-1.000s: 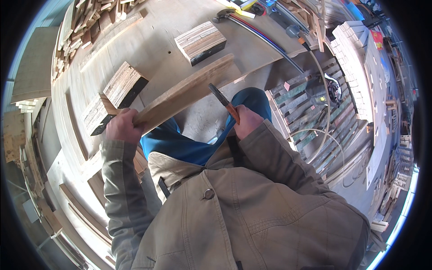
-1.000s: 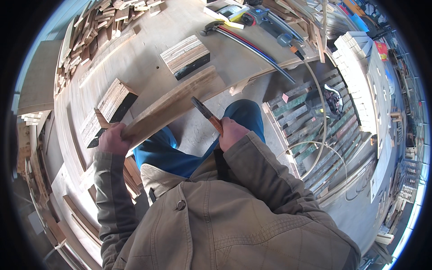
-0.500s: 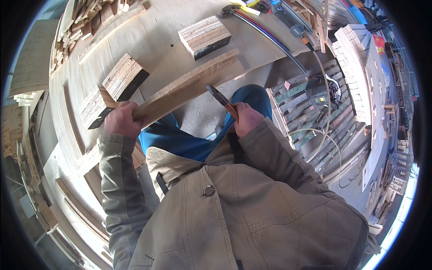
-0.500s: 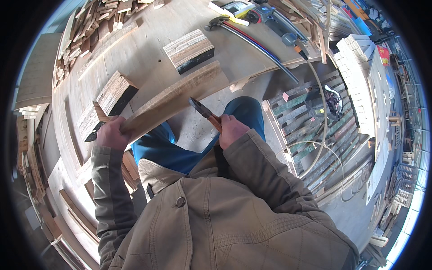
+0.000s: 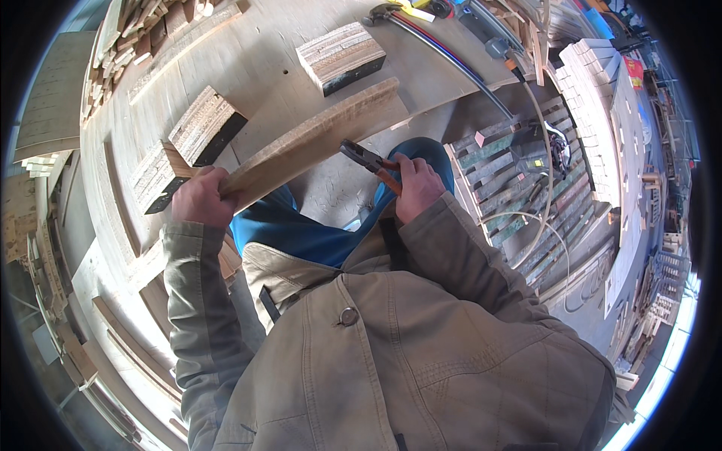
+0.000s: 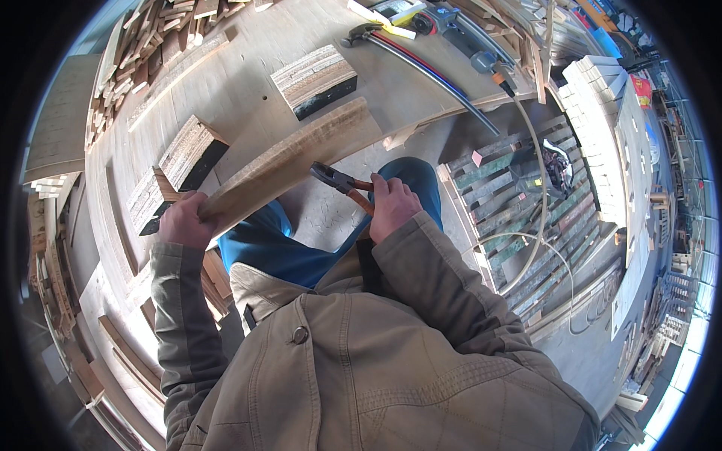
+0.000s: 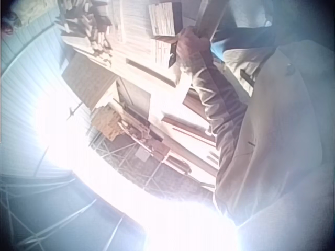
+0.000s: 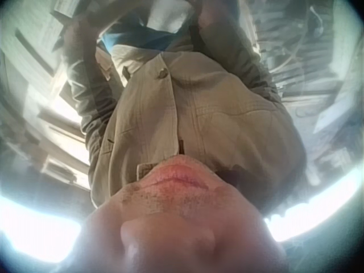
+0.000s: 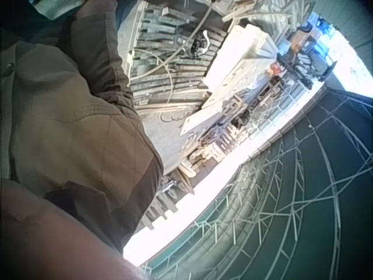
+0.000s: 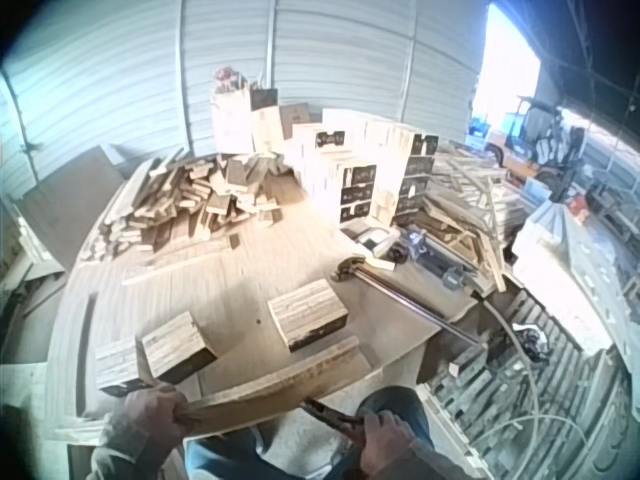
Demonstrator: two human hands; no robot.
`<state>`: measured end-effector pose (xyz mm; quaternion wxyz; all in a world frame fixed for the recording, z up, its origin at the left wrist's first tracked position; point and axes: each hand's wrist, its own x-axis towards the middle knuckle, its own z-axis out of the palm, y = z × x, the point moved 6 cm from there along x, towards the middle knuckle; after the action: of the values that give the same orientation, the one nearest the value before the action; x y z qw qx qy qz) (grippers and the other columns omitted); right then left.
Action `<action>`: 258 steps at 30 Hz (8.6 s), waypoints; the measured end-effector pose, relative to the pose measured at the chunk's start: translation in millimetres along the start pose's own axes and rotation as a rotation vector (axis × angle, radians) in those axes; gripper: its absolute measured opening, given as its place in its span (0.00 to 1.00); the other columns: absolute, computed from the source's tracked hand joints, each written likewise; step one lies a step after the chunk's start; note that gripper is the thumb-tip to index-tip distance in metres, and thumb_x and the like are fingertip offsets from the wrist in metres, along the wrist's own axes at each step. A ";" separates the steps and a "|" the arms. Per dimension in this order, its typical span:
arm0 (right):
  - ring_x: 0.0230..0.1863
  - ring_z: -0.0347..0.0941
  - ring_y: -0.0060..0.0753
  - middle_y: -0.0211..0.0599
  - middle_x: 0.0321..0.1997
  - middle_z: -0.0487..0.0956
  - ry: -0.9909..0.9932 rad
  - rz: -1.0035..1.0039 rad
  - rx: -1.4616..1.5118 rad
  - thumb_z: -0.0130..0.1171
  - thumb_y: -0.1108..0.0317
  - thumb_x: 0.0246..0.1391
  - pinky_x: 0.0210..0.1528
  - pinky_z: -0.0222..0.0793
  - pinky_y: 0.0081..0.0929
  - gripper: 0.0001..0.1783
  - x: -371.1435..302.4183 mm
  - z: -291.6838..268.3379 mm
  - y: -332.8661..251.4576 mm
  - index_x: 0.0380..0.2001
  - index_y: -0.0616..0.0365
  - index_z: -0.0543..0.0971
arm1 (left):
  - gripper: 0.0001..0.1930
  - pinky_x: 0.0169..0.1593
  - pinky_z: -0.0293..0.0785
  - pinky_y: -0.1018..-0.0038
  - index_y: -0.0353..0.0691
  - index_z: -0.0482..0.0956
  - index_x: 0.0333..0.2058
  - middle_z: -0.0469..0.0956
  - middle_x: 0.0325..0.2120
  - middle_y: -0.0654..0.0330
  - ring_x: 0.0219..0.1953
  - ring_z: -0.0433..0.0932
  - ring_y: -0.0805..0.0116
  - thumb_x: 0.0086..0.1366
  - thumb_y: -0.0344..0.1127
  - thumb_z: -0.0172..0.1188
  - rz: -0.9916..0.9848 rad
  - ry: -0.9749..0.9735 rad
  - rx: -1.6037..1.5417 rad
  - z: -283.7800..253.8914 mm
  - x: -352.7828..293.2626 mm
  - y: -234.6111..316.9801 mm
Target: The person uses a hammer and chisel to split small wooden blocks on a workbench. They repeatedly position the chisel on the wood, strike it with the hammer, and move the split pieces aside. The person handles multiple blocks one at a time, placing finished pieces into a nearby bin.
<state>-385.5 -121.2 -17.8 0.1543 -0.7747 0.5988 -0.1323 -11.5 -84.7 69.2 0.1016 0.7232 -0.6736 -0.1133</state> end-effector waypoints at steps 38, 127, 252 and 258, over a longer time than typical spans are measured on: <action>0.63 0.80 0.54 0.55 0.61 0.83 0.166 0.139 0.058 0.81 0.63 0.49 0.67 0.75 0.45 0.38 167.1 -84.1 64.3 0.62 0.64 0.78 | 0.13 0.42 0.80 0.52 0.42 0.83 0.33 0.82 0.33 0.58 0.38 0.85 0.47 0.56 0.40 0.78 0.026 0.022 -0.012 -4.6 -3.5 8.7; 0.43 0.75 0.28 0.36 0.50 0.82 0.293 -0.184 0.736 0.68 0.60 0.70 0.50 0.74 0.30 0.22 112.9 -25.9 19.2 0.60 0.60 0.82 | 0.12 0.49 0.82 0.55 0.46 0.86 0.40 0.81 0.39 0.59 0.47 0.83 0.51 0.57 0.31 0.73 -0.036 0.009 0.081 6.0 -18.1 19.8; 0.36 0.86 0.31 0.42 0.36 0.88 0.048 -0.273 0.629 0.72 0.71 0.57 0.41 0.81 0.31 0.18 37.9 -16.2 -19.6 0.50 0.60 0.84 | 0.19 0.52 0.84 0.68 0.34 0.86 0.53 0.89 0.43 0.53 0.45 0.87 0.66 0.69 0.39 0.74 -0.967 0.540 -0.775 273.8 -401.8 -258.4; 0.33 0.84 0.28 0.38 0.35 0.88 0.199 -0.193 0.619 0.73 0.72 0.59 0.40 0.80 0.28 0.16 40.5 -32.9 11.2 0.50 0.61 0.83 | 0.10 0.50 0.83 0.68 0.35 0.88 0.48 0.89 0.42 0.56 0.43 0.86 0.69 0.74 0.34 0.70 -0.463 0.726 -0.648 170.9 -289.9 -225.0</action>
<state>-398.2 -165.6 8.8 0.3100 -0.7274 0.4662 -0.3967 131.8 221.5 -153.4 0.5182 0.7772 -0.3485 -0.0776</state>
